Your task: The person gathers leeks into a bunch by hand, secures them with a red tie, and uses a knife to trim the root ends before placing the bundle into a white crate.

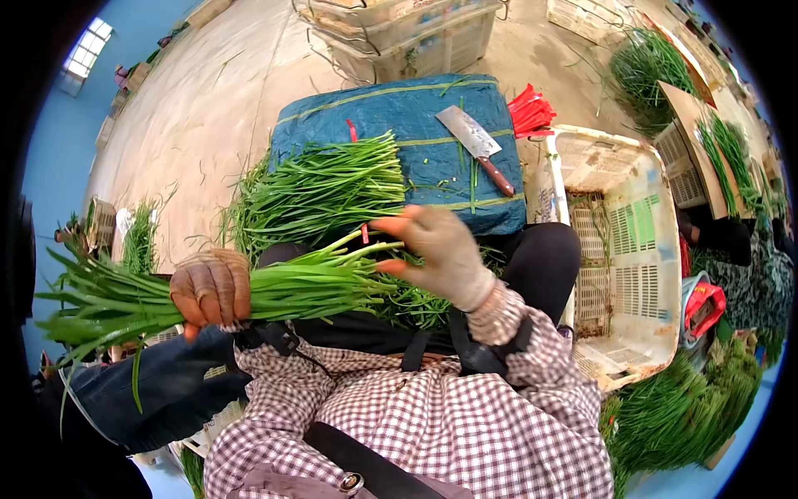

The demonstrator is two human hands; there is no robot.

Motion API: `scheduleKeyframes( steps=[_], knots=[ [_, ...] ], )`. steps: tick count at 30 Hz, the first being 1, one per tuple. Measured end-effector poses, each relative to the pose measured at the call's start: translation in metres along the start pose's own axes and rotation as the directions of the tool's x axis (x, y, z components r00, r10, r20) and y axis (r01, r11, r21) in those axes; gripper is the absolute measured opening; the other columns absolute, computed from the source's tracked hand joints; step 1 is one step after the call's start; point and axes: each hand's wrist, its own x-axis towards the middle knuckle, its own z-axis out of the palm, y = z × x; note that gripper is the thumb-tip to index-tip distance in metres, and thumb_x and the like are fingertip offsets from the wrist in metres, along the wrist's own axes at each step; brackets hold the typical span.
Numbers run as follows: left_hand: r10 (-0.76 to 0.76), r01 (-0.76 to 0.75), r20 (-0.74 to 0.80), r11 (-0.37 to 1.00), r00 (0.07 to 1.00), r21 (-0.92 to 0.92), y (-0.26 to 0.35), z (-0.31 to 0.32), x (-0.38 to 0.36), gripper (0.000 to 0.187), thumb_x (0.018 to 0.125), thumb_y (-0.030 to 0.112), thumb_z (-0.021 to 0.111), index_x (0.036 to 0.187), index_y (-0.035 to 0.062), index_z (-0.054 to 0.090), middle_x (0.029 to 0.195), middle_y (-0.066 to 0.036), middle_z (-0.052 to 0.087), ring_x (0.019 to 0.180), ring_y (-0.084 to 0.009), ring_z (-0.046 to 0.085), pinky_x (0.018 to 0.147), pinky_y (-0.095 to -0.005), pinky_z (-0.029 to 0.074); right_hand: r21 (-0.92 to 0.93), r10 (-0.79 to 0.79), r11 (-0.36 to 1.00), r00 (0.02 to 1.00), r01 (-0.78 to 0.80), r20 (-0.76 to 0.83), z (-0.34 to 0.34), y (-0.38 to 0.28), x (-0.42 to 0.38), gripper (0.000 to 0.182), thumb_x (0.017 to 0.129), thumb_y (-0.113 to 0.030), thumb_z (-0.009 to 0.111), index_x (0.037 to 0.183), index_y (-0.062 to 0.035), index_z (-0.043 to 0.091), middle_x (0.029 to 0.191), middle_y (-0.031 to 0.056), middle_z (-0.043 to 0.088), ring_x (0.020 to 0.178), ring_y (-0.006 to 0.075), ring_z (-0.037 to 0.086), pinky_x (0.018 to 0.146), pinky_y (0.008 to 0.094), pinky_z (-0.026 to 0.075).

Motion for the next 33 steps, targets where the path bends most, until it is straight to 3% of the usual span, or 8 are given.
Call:
scheduleKeyframes(
  steps=[4, 9, 12, 14, 16, 23, 29, 33],
  knots=[
    [-0.057, 0.058, 0.037, 0.998, 0.998, -0.017, -0.003, 0.009, 0.016, 0.022, 0.082, 0.017, 0.068, 0.071, 0.0029, 0.055, 0.065, -0.006, 0.057, 0.058, -0.0186, 0.057, 0.061, -0.0353, 0.053, 0.181, -0.243, 0.958, 0.965, 0.223, 0.097, 0.032, 0.018, 0.013, 0.024, 0.071, -0.019, 0.07, 0.092, -0.0104, 0.063, 0.081, 0.005, 0.059, 0.073, 0.0227, 0.058, 0.062, 0.0352, 0.046],
    [-0.029, 0.031, 0.066, 0.999, 0.997, -0.026, 0.007, 0.04, 0.02, 0.022, 0.081, 0.013, 0.069, 0.073, 0.0, 0.054, 0.065, -0.009, 0.052, 0.058, -0.021, 0.055, 0.061, -0.0381, 0.052, -0.118, 0.081, 0.991, 0.985, -0.064, 0.149, 0.027, 0.044, -0.035, 0.01, 0.076, -0.013, 0.063, 0.082, -0.0078, 0.058, 0.081, 0.0051, 0.058, 0.072, 0.0238, 0.059, 0.063, 0.0353, 0.048],
    [-0.012, 0.017, 0.082, 0.998, 0.997, -0.067, 0.005, 0.046, 0.022, 0.021, 0.08, 0.011, 0.069, 0.073, -0.0002, 0.053, 0.064, -0.009, 0.05, 0.058, -0.022, 0.055, 0.061, -0.0398, 0.052, -0.69, 0.592, 0.722, 0.566, -0.056, 0.573, 0.019, 0.07, -0.068, 0.018, 0.079, -0.019, 0.061, 0.097, -0.0136, 0.063, 0.1, 0.0036, 0.059, 0.088, 0.0237, 0.058, 0.077, 0.0376, 0.044],
    [-0.014, 0.021, 0.087, 0.997, 0.996, -0.08, 0.0, 0.047, 0.024, 0.02, 0.081, 0.011, 0.068, 0.073, -0.0004, 0.054, 0.064, -0.009, 0.049, 0.057, -0.0219, 0.054, 0.061, -0.0408, 0.052, -0.426, 0.231, 0.902, 0.909, -0.066, 0.348, 0.005, 0.059, -0.052, 0.024, 0.08, -0.023, 0.062, 0.103, -0.0155, 0.062, 0.107, 0.0031, 0.058, 0.093, 0.0239, 0.057, 0.081, 0.0383, 0.044],
    [0.01, 0.003, 0.113, 0.993, 0.994, -0.115, -0.013, 0.044, 0.037, 0.02, 0.078, 0.009, 0.07, 0.074, -0.0032, 0.054, 0.062, -0.01, 0.051, 0.058, -0.0219, 0.056, 0.062, -0.0399, 0.053, -0.088, 0.021, 0.996, 0.974, -0.001, 0.224, -0.002, 0.037, -0.013, 0.023, 0.077, -0.024, 0.067, 0.096, -0.0132, 0.064, 0.102, 0.003, 0.062, 0.096, 0.0229, 0.058, 0.082, 0.0369, 0.044],
    [-0.073, 0.095, 0.136, 0.983, 0.988, -0.159, -0.025, 0.057, 0.058, 0.015, 0.079, 0.006, 0.067, 0.076, -0.0025, 0.055, 0.066, -0.011, 0.052, 0.06, -0.023, 0.056, 0.064, -0.0429, 0.053, 0.771, -0.285, 0.602, 0.845, -0.21, 0.452, 0.042, 0.041, 0.006, 0.017, 0.081, -0.012, 0.066, 0.096, -0.0044, 0.066, 0.09, 0.0061, 0.065, 0.084, 0.0162, 0.06, 0.074, 0.0289, 0.046],
    [-0.079, 0.102, 0.153, 0.984, 0.985, -0.149, -0.025, 0.061, 0.056, 0.014, 0.079, 0.006, 0.067, 0.077, -0.0024, 0.056, 0.068, -0.011, 0.053, 0.061, -0.0231, 0.057, 0.065, -0.0426, 0.053, 0.715, 0.082, 0.27, 0.755, -0.645, 0.65, 0.043, 0.035, -0.027, 0.016, 0.084, -0.013, 0.063, 0.093, 0.0007, 0.065, 0.086, 0.0035, 0.065, 0.08, 0.0095, 0.058, 0.075, 0.0256, 0.046],
    [-0.086, 0.115, 0.182, 0.982, 0.98, -0.153, -0.03, 0.069, 0.057, 0.013, 0.08, 0.006, 0.067, 0.077, -0.0023, 0.056, 0.069, -0.011, 0.054, 0.061, -0.0232, 0.057, 0.065, -0.0424, 0.054, 0.666, 0.277, 0.344, 0.749, -0.662, 0.602, 0.045, 0.035, -0.034, 0.014, 0.085, -0.013, 0.061, 0.09, 0.0001, 0.065, 0.081, 0.002, 0.064, 0.072, 0.0071, 0.057, 0.067, 0.0232, 0.046]
  ],
)
